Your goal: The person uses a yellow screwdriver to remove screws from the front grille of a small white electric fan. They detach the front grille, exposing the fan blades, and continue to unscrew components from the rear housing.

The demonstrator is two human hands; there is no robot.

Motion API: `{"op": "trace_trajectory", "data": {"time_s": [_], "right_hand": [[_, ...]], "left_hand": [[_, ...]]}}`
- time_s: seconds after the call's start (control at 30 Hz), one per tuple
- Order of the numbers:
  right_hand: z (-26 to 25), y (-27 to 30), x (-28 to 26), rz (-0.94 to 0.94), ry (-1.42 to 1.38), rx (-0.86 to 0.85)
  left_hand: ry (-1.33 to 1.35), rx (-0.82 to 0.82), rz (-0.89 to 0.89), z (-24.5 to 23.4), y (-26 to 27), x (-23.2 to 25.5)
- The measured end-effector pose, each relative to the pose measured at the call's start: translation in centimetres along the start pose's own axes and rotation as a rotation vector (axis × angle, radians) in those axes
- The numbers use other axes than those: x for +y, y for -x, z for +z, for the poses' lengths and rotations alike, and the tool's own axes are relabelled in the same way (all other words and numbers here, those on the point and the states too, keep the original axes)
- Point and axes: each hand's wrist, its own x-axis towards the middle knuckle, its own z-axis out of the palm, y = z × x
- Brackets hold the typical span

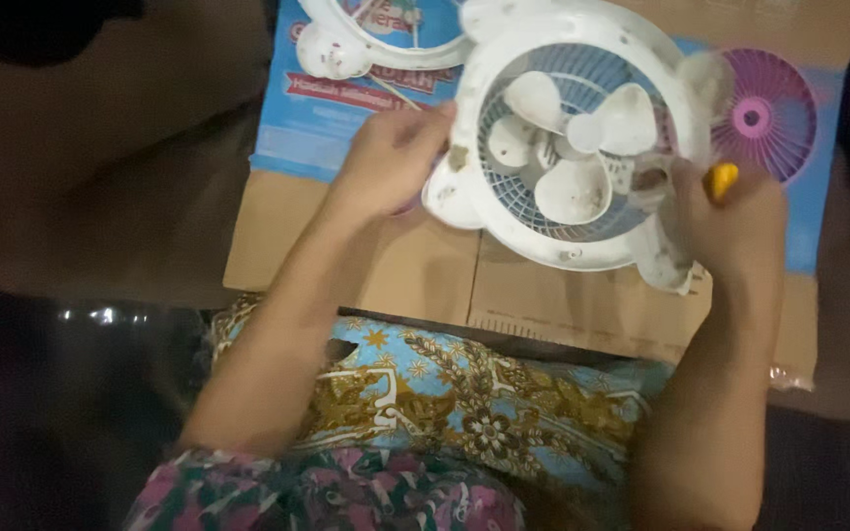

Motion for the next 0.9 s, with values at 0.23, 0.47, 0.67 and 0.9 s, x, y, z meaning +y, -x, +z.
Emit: {"op": "trace_trajectory", "data": {"time_s": [0.23, 0.47, 0.67, 0.9], "right_hand": [[1.5, -2.2, 1.1, -0.146, 0.043, 0.002], [0.2, -0.3, 0.4, -0.191, 0.127, 0.21], [-2.4, 2.8, -4.8, 0.211, 0.073, -0.332], [-3.1, 3.6, -7.4, 0.255, 0.129, -0.371]], "left_hand": [[0.024, -0.433, -0.494, -2.8, 1.3, 2.1], [-0.234, 0.184, 0.287, -1.2, 0.5, 1.2], [0.182, 0.122, -0.062, -0.3, -2.0, -2.9], [0.221, 0.079, 0.062, -0.3, -3.1, -4.4]]}}
